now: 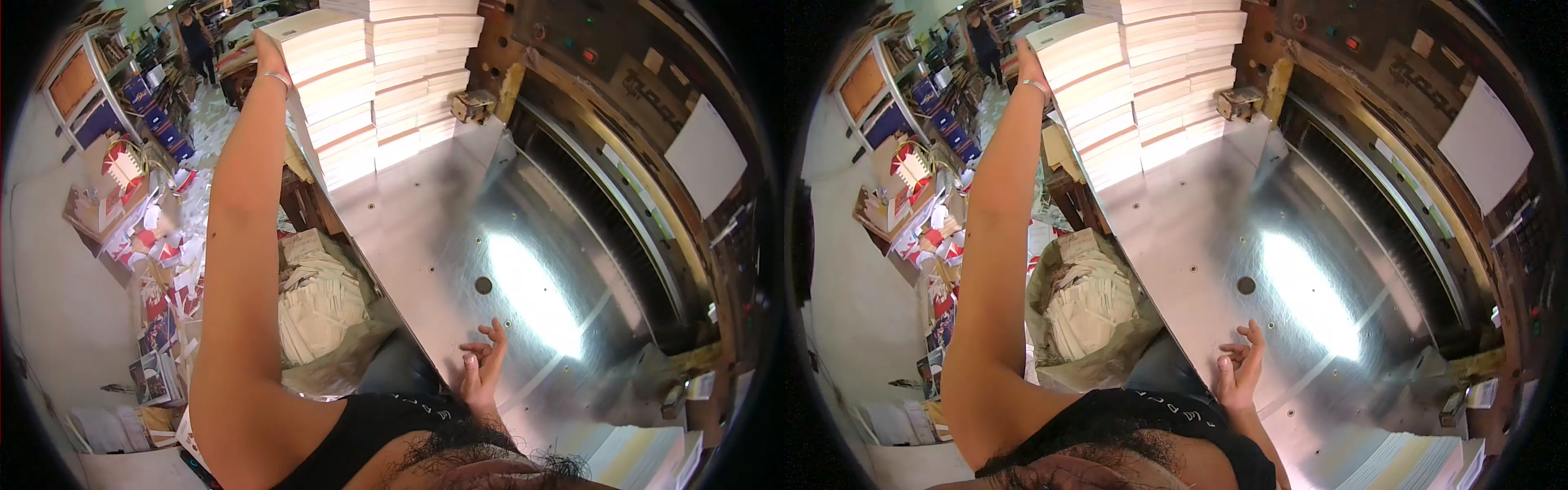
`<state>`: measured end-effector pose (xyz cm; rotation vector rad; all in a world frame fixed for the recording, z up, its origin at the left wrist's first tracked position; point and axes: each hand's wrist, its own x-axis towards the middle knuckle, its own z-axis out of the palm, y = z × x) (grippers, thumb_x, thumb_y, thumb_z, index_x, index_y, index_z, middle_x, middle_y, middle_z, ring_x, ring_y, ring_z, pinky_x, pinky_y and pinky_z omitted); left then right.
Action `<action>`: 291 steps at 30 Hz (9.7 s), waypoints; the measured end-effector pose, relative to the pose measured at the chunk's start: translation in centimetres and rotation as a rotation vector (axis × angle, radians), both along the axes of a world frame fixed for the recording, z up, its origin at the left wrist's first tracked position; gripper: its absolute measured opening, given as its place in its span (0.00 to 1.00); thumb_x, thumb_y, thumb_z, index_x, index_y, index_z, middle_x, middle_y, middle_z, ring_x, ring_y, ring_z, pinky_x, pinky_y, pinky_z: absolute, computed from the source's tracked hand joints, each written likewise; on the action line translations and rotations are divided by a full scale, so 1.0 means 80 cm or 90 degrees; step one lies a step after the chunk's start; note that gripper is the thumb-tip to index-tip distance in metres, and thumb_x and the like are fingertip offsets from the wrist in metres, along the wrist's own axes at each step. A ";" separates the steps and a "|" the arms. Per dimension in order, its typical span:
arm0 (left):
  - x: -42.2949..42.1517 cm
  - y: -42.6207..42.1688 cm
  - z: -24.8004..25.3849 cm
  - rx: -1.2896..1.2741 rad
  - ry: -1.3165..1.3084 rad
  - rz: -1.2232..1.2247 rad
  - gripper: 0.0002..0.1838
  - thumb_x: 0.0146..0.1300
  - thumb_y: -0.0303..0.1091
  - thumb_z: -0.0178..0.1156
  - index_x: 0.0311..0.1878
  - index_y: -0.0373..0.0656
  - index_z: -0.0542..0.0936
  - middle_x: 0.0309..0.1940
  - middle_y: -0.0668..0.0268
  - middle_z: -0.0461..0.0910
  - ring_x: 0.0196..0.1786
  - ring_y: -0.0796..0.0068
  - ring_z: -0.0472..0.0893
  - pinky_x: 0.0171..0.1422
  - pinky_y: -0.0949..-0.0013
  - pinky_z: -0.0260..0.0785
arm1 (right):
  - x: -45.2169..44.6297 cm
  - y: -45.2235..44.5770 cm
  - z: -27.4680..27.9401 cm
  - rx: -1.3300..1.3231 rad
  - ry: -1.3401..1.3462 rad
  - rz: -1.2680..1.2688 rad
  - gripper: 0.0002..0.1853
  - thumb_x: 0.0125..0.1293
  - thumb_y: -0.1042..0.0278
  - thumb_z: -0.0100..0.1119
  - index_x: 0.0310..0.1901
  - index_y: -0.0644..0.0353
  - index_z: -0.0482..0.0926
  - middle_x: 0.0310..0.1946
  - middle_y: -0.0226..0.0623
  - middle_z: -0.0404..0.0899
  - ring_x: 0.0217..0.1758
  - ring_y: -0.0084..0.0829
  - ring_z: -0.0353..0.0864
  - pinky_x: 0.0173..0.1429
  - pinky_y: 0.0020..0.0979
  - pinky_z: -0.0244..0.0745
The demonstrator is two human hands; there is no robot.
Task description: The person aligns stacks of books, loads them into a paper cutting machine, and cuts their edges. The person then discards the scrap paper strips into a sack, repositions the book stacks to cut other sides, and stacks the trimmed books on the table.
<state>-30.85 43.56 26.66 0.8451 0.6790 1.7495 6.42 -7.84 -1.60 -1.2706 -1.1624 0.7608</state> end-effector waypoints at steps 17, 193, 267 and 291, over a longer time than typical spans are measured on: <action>0.125 -0.352 -0.333 0.316 0.560 0.319 0.29 0.84 0.43 0.45 0.74 0.27 0.66 0.74 0.44 0.67 0.77 0.51 0.68 0.80 0.54 0.60 | 0.089 -0.196 0.053 -0.081 -0.138 -0.407 0.37 0.62 0.66 0.76 0.72 0.58 0.71 0.62 0.43 0.78 0.53 0.35 0.83 0.57 0.38 0.79; 0.390 -0.508 -0.337 0.521 0.674 -0.699 0.37 0.43 0.49 0.84 0.57 0.41 0.86 0.53 0.59 0.89 0.54 0.53 0.87 0.61 0.54 0.78 | 0.110 -0.263 0.051 0.031 -0.302 -0.307 0.54 0.42 0.52 0.85 0.68 0.65 0.64 0.56 0.54 0.76 0.62 0.55 0.77 0.64 0.46 0.73; 0.662 -0.306 -0.338 -0.010 0.202 -0.427 0.61 0.71 0.55 0.62 0.82 0.25 0.31 0.85 0.39 0.25 0.87 0.51 0.24 0.89 0.57 0.25 | 0.319 0.263 0.003 0.182 0.091 -0.383 0.28 0.82 0.69 0.39 0.80 0.67 0.56 0.76 0.49 0.64 0.77 0.39 0.66 0.80 0.39 0.59; 0.746 -0.052 -0.371 0.047 0.386 -0.469 0.75 0.63 0.74 0.61 0.79 0.23 0.24 0.82 0.30 0.19 0.86 0.46 0.23 0.89 0.56 0.25 | 0.317 0.331 -0.002 -0.040 -0.215 -0.047 0.49 0.75 0.56 0.58 0.85 0.63 0.38 0.86 0.55 0.41 0.89 0.49 0.44 0.87 0.41 0.43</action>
